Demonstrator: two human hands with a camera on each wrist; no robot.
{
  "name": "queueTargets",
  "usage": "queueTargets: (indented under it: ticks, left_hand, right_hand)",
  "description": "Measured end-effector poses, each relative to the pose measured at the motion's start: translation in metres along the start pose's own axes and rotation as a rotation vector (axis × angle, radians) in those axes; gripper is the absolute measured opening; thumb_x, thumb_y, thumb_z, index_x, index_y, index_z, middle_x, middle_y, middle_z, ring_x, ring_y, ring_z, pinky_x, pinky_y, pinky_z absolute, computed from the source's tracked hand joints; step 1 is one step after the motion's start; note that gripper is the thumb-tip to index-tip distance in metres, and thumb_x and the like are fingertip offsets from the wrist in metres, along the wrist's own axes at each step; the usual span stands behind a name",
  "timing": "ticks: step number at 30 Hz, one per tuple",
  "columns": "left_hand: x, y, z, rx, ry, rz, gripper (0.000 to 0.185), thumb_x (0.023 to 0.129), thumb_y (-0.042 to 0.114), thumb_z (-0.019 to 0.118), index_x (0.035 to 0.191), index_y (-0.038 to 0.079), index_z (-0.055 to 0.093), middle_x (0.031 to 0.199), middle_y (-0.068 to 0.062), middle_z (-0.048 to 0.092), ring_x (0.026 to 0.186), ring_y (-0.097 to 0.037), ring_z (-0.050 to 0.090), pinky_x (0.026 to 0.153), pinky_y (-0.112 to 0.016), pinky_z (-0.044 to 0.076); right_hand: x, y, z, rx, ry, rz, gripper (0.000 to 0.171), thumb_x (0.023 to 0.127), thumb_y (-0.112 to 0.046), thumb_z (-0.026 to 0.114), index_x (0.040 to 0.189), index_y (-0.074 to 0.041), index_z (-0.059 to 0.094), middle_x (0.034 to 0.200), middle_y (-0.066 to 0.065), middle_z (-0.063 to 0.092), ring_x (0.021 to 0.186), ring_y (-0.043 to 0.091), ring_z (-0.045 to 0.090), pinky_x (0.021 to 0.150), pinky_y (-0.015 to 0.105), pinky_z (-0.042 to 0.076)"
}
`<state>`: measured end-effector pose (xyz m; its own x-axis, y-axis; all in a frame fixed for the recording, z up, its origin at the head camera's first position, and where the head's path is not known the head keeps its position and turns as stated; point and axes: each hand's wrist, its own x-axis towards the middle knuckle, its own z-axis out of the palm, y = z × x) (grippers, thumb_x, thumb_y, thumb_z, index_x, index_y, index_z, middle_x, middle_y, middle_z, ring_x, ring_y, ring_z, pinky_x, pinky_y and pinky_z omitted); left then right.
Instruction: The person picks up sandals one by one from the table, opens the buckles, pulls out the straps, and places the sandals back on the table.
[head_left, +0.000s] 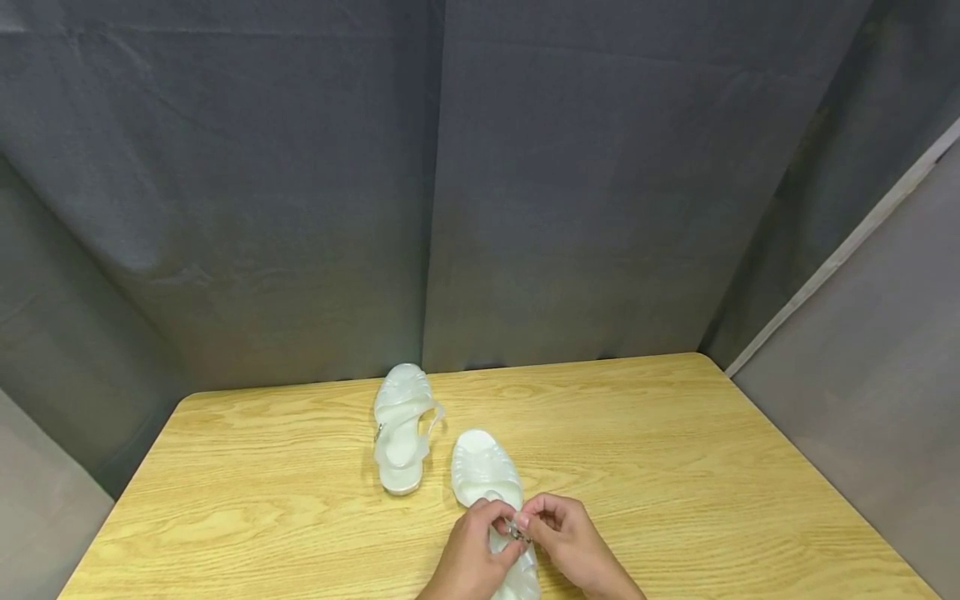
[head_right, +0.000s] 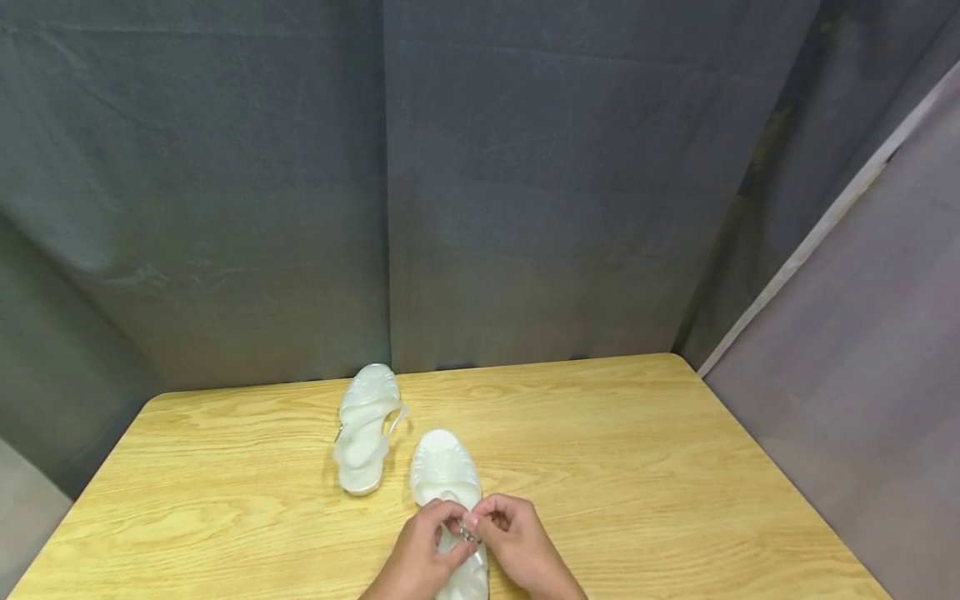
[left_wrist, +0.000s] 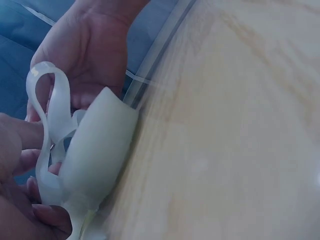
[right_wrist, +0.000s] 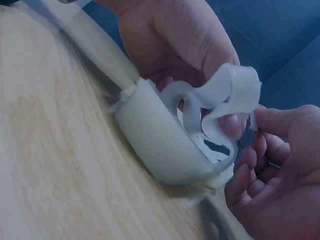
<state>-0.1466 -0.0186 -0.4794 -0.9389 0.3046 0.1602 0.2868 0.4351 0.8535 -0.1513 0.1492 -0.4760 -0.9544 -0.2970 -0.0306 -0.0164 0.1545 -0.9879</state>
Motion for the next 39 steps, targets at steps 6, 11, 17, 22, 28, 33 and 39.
queueTargets:
  ticks: [6, 11, 17, 22, 28, 33, 39]
  left_hand:
    - [0.001, -0.001, 0.000, -0.023, 0.002, -0.004, 0.020, 0.076, 0.015, 0.076, 0.092, 0.016, 0.065, 0.079, 0.008, 0.049, 0.072, -0.003, 0.045, 0.068, -0.022, 0.039]
    - [0.001, -0.001, -0.003, -0.095, -0.023, -0.026, 0.018, 0.078, 0.016, 0.075, 0.093, 0.015, 0.065, 0.080, 0.006, 0.050, 0.070, -0.004, 0.042, 0.064, -0.020, 0.038]
    - [0.001, -0.003, -0.007, -0.168, -0.065, -0.044, 0.017, 0.082, 0.020, 0.072, 0.096, 0.013, 0.065, 0.083, 0.004, 0.051, 0.070, -0.005, 0.040, 0.060, -0.019, 0.037]
    - [0.002, -0.003, -0.011, -0.194, -0.112, -0.051, 0.014, 0.086, 0.011, 0.063, 0.100, 0.011, 0.066, 0.084, 0.003, 0.051, 0.070, -0.006, 0.040, 0.060, -0.019, 0.037]
    - [0.003, -0.003, -0.014, -0.232, -0.168, -0.089, 0.014, 0.092, 0.009, 0.056, 0.103, 0.010, 0.066, 0.088, 0.003, 0.052, 0.071, -0.007, 0.042, 0.061, -0.019, 0.037]
    - [0.003, -0.005, -0.014, -0.284, -0.190, -0.121, 0.014, 0.093, 0.013, 0.056, 0.105, 0.012, 0.065, 0.091, 0.002, 0.056, 0.069, -0.007, 0.044, 0.060, -0.019, 0.038]
    - [0.003, -0.007, -0.012, -0.323, -0.160, -0.127, 0.013, 0.093, 0.014, 0.057, 0.102, 0.011, 0.066, 0.088, 0.001, 0.058, 0.068, -0.006, 0.046, 0.059, -0.018, 0.039]
  right_hand:
    - [-0.002, -0.001, -0.005, 0.046, -0.029, 0.051, 0.027, 0.092, -0.016, 0.060, 0.094, 0.011, 0.056, 0.082, -0.001, 0.057, 0.064, 0.006, 0.047, 0.056, 0.018, 0.040]
    - [-0.004, -0.001, -0.010, 0.062, -0.052, 0.071, 0.024, 0.091, -0.016, 0.059, 0.091, 0.007, 0.055, 0.078, -0.002, 0.051, 0.064, 0.008, 0.044, 0.058, 0.020, 0.039]
    - [-0.005, 0.001, -0.014, 0.065, -0.079, 0.081, 0.014, 0.091, -0.013, 0.056, 0.088, 0.001, 0.055, 0.076, -0.002, 0.050, 0.066, 0.008, 0.045, 0.060, 0.020, 0.041]
    - [-0.006, 0.005, -0.017, 0.052, -0.098, 0.089, 0.012, 0.091, -0.013, 0.056, 0.089, -0.001, 0.056, 0.076, -0.001, 0.052, 0.068, 0.008, 0.048, 0.061, 0.021, 0.043]
    - [-0.007, 0.007, -0.021, 0.053, -0.145, 0.103, 0.011, 0.090, -0.009, 0.053, 0.089, 0.001, 0.058, 0.077, -0.002, 0.055, 0.068, 0.008, 0.050, 0.060, 0.021, 0.044]
    - [-0.008, 0.008, -0.025, 0.072, -0.196, 0.107, 0.015, 0.091, -0.011, 0.053, 0.088, 0.002, 0.059, 0.074, -0.003, 0.058, 0.065, 0.007, 0.053, 0.057, 0.020, 0.044]
    - [-0.007, 0.011, -0.027, 0.110, -0.263, 0.089, 0.017, 0.092, -0.009, 0.051, 0.092, 0.006, 0.057, 0.071, -0.002, 0.059, 0.060, 0.007, 0.059, 0.054, 0.018, 0.047]
